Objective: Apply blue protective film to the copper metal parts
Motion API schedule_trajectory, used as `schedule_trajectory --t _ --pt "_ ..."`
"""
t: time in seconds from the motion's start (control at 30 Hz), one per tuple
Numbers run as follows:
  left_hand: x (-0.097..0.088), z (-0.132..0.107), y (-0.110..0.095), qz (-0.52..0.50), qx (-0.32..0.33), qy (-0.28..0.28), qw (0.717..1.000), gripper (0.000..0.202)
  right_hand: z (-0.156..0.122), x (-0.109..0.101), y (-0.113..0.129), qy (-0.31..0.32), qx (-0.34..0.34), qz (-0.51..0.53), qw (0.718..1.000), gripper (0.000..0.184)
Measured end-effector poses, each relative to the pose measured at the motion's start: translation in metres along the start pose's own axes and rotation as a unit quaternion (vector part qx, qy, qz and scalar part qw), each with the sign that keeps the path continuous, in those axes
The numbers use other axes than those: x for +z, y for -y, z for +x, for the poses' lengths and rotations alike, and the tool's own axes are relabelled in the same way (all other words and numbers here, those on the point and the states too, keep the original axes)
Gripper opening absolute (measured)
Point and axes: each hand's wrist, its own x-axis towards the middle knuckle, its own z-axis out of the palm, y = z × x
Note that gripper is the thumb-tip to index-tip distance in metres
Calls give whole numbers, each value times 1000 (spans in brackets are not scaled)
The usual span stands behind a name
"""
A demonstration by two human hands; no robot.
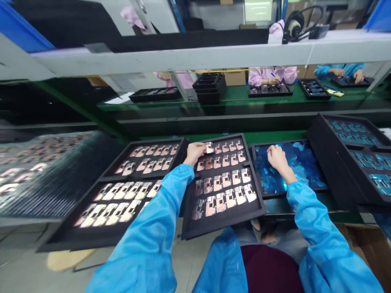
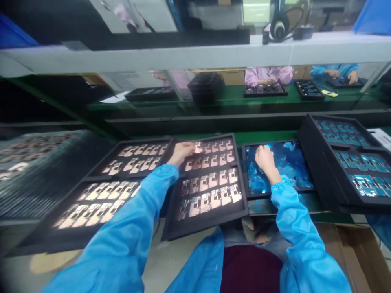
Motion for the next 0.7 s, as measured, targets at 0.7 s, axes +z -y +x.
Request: schedule_trajectory --t 0.7 --pt "121 147 -89 140 103 128 976 41 -42 26 -9 -159 -78 7 984 42"
